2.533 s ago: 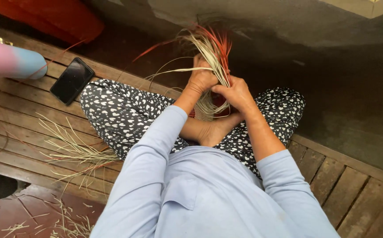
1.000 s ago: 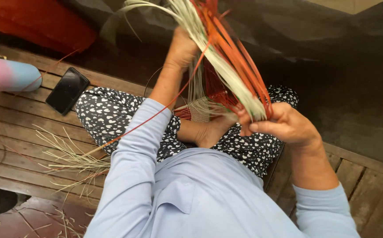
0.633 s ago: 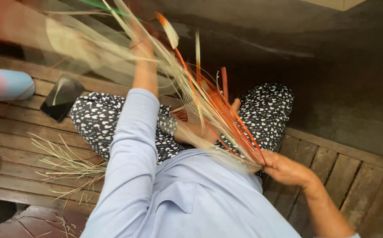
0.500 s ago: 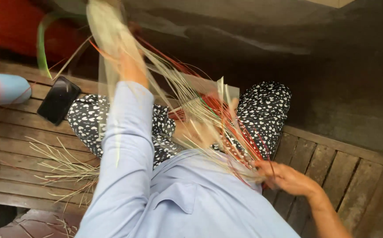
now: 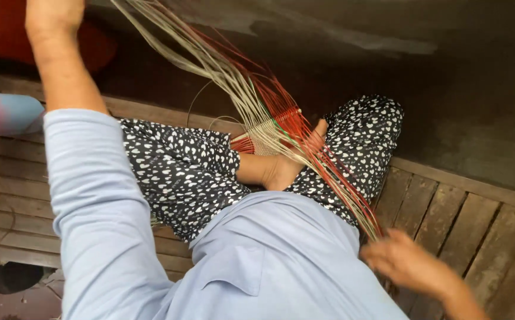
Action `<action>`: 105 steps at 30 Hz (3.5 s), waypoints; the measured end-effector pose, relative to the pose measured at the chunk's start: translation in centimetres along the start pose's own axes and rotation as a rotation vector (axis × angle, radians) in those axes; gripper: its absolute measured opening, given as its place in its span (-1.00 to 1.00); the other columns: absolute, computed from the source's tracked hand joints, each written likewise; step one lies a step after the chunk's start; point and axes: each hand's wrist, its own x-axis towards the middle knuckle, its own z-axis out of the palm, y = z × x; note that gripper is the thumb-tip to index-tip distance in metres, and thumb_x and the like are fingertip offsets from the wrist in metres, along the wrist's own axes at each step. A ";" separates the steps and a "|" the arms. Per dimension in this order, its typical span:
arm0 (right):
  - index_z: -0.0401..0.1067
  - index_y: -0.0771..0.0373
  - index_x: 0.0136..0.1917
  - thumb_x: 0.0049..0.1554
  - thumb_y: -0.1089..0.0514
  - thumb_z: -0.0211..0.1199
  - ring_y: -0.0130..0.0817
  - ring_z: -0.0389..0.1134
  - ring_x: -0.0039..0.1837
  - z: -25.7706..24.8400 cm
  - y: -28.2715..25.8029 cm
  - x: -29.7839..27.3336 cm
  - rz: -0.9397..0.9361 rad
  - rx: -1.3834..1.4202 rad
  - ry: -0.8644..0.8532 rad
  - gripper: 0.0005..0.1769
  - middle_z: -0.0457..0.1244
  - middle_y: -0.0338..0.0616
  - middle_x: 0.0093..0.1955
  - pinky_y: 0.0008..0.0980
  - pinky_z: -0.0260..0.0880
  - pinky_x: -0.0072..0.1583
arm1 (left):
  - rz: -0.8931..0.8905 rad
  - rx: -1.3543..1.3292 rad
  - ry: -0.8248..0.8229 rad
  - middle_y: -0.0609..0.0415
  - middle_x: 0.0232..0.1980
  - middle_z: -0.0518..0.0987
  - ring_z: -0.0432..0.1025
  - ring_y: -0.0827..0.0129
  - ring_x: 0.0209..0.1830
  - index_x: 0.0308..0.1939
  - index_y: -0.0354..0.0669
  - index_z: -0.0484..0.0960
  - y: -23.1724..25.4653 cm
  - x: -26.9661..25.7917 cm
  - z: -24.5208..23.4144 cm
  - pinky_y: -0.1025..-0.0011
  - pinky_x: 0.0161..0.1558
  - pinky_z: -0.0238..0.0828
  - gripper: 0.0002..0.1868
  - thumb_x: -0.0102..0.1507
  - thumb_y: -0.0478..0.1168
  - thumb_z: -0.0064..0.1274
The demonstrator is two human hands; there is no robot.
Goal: Weaving dried plant fibers into a cylindrical basket-like structure
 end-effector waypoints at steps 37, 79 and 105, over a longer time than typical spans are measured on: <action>0.48 0.13 -0.18 0.24 0.19 0.00 -0.12 0.31 -0.38 -19.0 -24.2 3.9 -0.280 -0.781 0.840 -0.75 0.26 -0.18 -0.46 -0.13 0.07 -0.29 | 0.207 0.549 -0.464 0.19 0.04 0.55 0.23 0.18 0.30 -0.37 0.29 0.75 -9.4 -23.9 25.7 -0.07 0.35 -0.13 -0.79 0.04 0.16 0.31; 0.52 0.29 0.06 0.18 0.18 0.32 -0.42 0.36 -0.45 -15.4 5.5 35.7 -0.153 0.974 0.356 -0.80 0.36 -0.13 -0.25 -0.54 0.31 -0.47 | 0.205 0.423 -0.423 0.23 -0.23 0.66 0.51 0.23 0.03 -0.40 0.29 0.78 -9.6 -22.7 25.5 0.19 0.20 0.33 -0.88 0.08 0.08 0.35; 0.55 0.25 0.11 0.16 0.25 0.26 -0.48 0.37 -0.44 -15.6 4.4 34.7 -0.129 0.982 0.339 -0.77 0.35 -0.11 -0.36 -0.52 0.43 -0.34 | 0.134 0.298 -0.410 0.18 -0.09 0.68 0.44 0.31 0.19 -0.36 0.21 0.75 -11.6 -23.3 29.4 -0.10 0.51 -0.42 -0.77 0.16 0.16 0.29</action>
